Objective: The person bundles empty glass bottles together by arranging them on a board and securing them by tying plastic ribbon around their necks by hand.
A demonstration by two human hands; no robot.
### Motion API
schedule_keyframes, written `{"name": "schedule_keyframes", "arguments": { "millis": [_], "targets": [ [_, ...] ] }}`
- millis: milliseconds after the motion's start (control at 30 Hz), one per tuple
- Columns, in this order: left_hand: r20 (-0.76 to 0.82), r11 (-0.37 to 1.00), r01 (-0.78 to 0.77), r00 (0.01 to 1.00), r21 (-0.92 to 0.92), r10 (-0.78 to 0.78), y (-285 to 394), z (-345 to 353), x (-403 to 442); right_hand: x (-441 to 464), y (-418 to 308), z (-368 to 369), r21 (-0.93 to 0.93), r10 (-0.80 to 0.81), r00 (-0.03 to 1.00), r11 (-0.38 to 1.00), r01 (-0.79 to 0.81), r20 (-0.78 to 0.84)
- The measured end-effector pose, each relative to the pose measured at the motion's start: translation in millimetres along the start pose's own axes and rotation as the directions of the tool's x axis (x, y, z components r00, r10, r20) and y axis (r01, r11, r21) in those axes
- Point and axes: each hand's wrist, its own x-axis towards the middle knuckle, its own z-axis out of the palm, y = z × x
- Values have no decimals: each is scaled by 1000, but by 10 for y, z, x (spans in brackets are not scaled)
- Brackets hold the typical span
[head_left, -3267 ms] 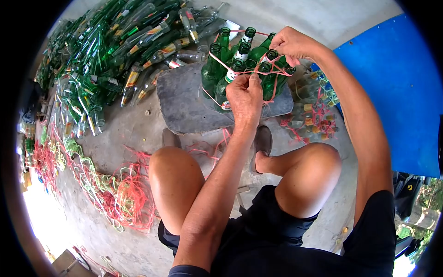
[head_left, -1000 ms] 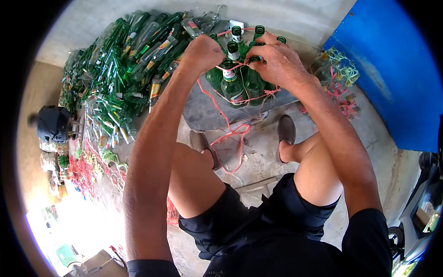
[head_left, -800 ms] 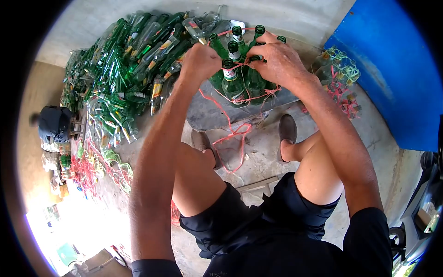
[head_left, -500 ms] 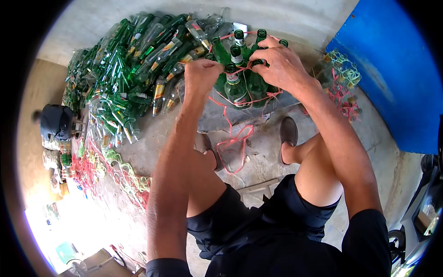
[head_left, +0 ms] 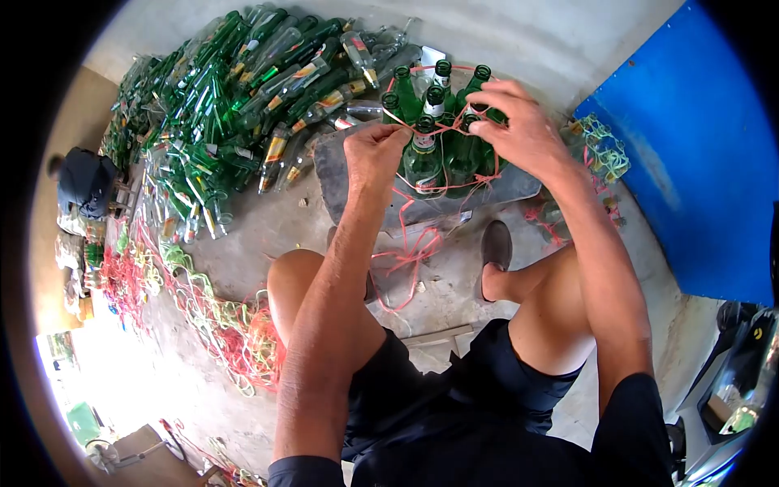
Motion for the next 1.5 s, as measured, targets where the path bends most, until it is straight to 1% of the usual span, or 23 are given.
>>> {"name": "schedule_keyframes", "arguments": {
  "millis": [67, 133, 233, 300, 367, 400, 467, 600, 700, 800, 867, 900, 1000, 1033, 1067, 1100, 1200, 1233, 1300, 1400, 1467, 1500],
  "targets": [
    [-9, 996, 65, 998, -66, -66, -21, 11, 7, 37, -90, -165, 63, 20, 996, 998, -15, -89],
    [8, 984, 127, 992, -123, -127, 26, 10, -7, 47, -420, -489, 113, 26, 997, 993, -18, -66],
    [33, 983, 155, 988, -102, -153, 30, -49, 18, -140, -1304, -985, 102, -113, 993, 988, 117, -38],
    [25, 983, 161, 987, -93, -159, 51, -36, 13, -342, -1708, -1163, 81, -209, 978, 975, 209, -7],
    [31, 983, 160, 987, -91, -158, 45, -21, 15, -515, -2035, -1295, 67, -208, 974, 977, 203, 84],
    [38, 984, 154, 988, -92, -151, 43, -30, 25, -581, -2163, -1352, 59, -180, 975, 983, 173, 133],
    [50, 984, 144, 989, -107, -139, 7, -35, 19, -648, -2393, -1454, 39, -70, 970, 997, 62, 235],
    [70, 983, 112, 992, -147, -102, -64, -36, 49, -672, -2729, -1545, -21, 186, 901, 981, -194, 392],
    [114, 980, 118, 988, -162, -100, -103, -93, 116, -585, -2883, -1537, -39, 283, 841, 953, -300, 461],
    [91, 970, 33, 996, -239, -11, -104, -50, 67, -421, -3036, -1566, -58, 356, 780, 922, -382, 514],
    [101, 971, 124, 989, -205, -105, -42, -84, 93, -480, -3014, -1487, 200, 418, 777, 807, -555, 471],
    [112, 965, 182, 980, -189, -163, -42, -67, 68, -704, -2946, -1405, 439, 488, 757, 619, -651, 434],
    [107, 968, 194, 978, -158, -179, -122, -56, 132, -783, -3084, -1302, 426, 451, 871, 761, -489, 196],
    [134, 954, 230, 969, -191, -207, -81, -80, 107, -740, -2875, -1284, 183, 68, 982, 978, -100, 174],
    [152, 950, 233, 967, -210, -203, -54, -92, 107, -694, -2636, -1250, -64, -313, 915, 939, 339, 254],
    [171, 945, 238, 965, -227, -202, -53, -104, 102, -610, -2306, -1131, 43, -347, 910, 937, 346, 230],
    [224, 928, 262, 953, -263, -206, -118, -130, 137, -107, -1710, -769, -23, -189, 957, 980, 199, 221],
    [239, 923, 271, 948, -272, -208, -136, -135, 152, 58, -1462, -617, -138, -195, 955, 964, 229, 222],
    [230, 928, 288, 945, -239, -234, -80, -128, 140, 391, -929, -271, -112, -199, 952, 967, 230, 234],
    [219, 932, 295, 944, -211, -249, -78, -126, 135, 667, -350, 106, -83, -301, 904, 937, 340, 303],
    [221, 934, 279, 948, -222, -230, -117, -141, 170, 815, -75, 303, -48, -375, 861, 909, 415, 343],
    [228, 934, 268, 950, -237, -214, -148, -143, 175, 870, -81, 340, -45, -387, 851, 902, 429, 354]
  ]
}}
